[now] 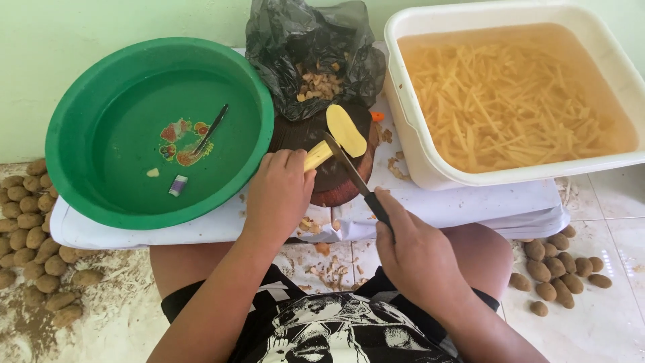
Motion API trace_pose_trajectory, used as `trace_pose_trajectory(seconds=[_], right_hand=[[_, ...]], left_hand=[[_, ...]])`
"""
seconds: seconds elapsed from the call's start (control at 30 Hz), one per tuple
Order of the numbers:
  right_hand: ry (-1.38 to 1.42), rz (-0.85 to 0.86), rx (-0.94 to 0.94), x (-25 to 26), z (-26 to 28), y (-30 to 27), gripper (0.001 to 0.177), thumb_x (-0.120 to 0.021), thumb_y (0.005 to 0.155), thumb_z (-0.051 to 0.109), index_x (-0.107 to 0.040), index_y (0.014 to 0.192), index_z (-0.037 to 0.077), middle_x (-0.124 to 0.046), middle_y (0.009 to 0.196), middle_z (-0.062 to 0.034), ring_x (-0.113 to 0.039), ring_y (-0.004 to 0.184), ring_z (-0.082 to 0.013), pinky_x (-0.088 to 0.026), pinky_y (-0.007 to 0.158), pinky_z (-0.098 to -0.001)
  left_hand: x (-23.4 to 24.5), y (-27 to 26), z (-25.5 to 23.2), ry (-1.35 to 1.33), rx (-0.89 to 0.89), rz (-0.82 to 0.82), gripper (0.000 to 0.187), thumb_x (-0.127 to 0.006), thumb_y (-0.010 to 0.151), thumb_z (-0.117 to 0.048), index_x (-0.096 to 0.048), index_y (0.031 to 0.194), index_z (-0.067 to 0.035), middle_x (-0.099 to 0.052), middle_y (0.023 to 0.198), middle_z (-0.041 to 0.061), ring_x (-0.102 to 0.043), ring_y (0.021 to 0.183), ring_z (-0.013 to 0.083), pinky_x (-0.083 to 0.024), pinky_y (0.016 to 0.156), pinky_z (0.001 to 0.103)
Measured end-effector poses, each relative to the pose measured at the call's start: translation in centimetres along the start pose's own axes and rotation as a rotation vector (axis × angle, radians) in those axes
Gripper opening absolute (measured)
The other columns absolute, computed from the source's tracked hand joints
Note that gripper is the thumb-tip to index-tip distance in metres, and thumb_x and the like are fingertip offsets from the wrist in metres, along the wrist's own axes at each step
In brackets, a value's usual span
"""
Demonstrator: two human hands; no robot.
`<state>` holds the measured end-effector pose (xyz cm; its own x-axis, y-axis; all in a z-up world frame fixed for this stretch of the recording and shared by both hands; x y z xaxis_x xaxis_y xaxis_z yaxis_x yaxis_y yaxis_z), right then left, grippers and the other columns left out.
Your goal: Slicing peeled potatoes into thin strips for fries using a knife and placing them in a container of water.
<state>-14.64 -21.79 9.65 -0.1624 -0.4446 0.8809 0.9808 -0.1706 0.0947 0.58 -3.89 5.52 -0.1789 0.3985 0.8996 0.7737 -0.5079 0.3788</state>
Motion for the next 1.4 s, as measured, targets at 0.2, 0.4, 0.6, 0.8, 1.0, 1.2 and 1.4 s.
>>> trace_pose_trajectory(seconds=[0.2, 0.4, 0.6, 0.8, 1.0, 1.2, 1.4], right_hand=[[-0.141, -0.023, 0.139, -2.5, 1.3, 0.5, 0.050, -0.052, 0.097, 0.016, -0.052, 0.147, 0.014, -0.062, 0.072, -0.0051, -0.058, 0.050, -0.0332, -0.046, 0.039, -0.0471], [-0.178, -0.039, 0.153, -2.6, 1.3, 0.8, 0.049, -0.054, 0.096, 0.015, -0.055, 0.146, 0.014, -0.059, 0.067, -0.0045, -0.055, 0.045, -0.0318, -0.044, 0.037, -0.0459], [-0.219, -0.043, 0.160, -2.4, 1.0, 1.0, 0.051, -0.055, 0.096, 0.016, -0.054, 0.147, 0.017, -0.059, 0.068, -0.0031, -0.056, 0.048, -0.0324, -0.045, 0.037, -0.0473], [-0.226, -0.031, 0.164, -2.2, 1.1, 1.1, 0.050, -0.054, 0.096, 0.015, -0.056, 0.146, 0.017, -0.055, 0.062, -0.0020, -0.053, 0.044, -0.0299, -0.043, 0.035, -0.0447], [-0.229, -0.052, 0.185, -2.0, 1.2, 1.1, 0.048, -0.056, 0.095, 0.013, -0.058, 0.143, 0.015, -0.055, 0.062, -0.0030, -0.053, 0.044, -0.0318, -0.044, 0.034, -0.0468], [-0.260, -0.060, 0.172, -2.3, 1.0, 1.1, 0.050, -0.056, 0.094, 0.014, -0.058, 0.143, 0.018, -0.057, 0.063, -0.0020, -0.057, 0.047, -0.0334, -0.046, 0.037, -0.0485], [-0.258, -0.060, 0.183, -2.0, 1.2, 1.1, 0.047, -0.056, 0.095, 0.014, -0.059, 0.142, 0.016, -0.056, 0.062, -0.0018, -0.054, 0.043, -0.0318, -0.045, 0.034, -0.0457]], left_hand=[[0.1, -1.4, 0.1, -0.076, -0.063, -0.175, 0.032, -0.072, 0.095, -0.012, -0.065, 0.123, 0.003, -0.071, 0.115, 0.016, -0.066, 0.102, 0.0297, -0.056, 0.089, 0.040], [0.1, -1.3, 0.1, -0.063, -0.079, -0.181, 0.030, -0.072, 0.095, -0.012, -0.066, 0.121, 0.002, -0.072, 0.114, 0.015, -0.065, 0.101, 0.0283, -0.056, 0.089, 0.039], [0.1, -1.3, 0.2, -0.060, -0.071, -0.166, 0.030, -0.071, 0.096, -0.013, -0.066, 0.122, 0.001, -0.072, 0.114, 0.014, -0.065, 0.101, 0.0276, -0.056, 0.086, 0.037], [0.1, -1.2, 0.2, -0.051, -0.065, -0.154, 0.031, -0.073, 0.095, -0.013, -0.067, 0.121, 0.001, -0.073, 0.113, 0.014, -0.066, 0.101, 0.0276, -0.057, 0.086, 0.038], [-0.2, -1.3, 0.4, -0.036, -0.072, -0.155, 0.029, -0.072, 0.096, -0.014, -0.066, 0.120, 0.000, -0.072, 0.113, 0.014, -0.065, 0.100, 0.0271, -0.056, 0.085, 0.037], [-0.1, -1.2, 0.4, -0.054, -0.077, -0.156, 0.028, -0.071, 0.096, -0.013, -0.066, 0.120, 0.001, -0.071, 0.111, 0.014, -0.065, 0.098, 0.0274, -0.056, 0.086, 0.038], [-0.2, -1.2, 0.4, -0.056, -0.072, -0.144, 0.029, -0.071, 0.096, -0.013, -0.066, 0.121, 0.001, -0.072, 0.112, 0.014, -0.065, 0.099, 0.0272, -0.056, 0.086, 0.038]])
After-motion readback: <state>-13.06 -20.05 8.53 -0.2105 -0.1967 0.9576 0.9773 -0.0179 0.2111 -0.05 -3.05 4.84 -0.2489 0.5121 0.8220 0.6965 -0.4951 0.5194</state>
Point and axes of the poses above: each hand's wrist, its own y-axis towards the middle knuckle, its own x-axis out of the back of the hand, z = x × y, the point moved 2 cm from there along y, towards the middle knuckle
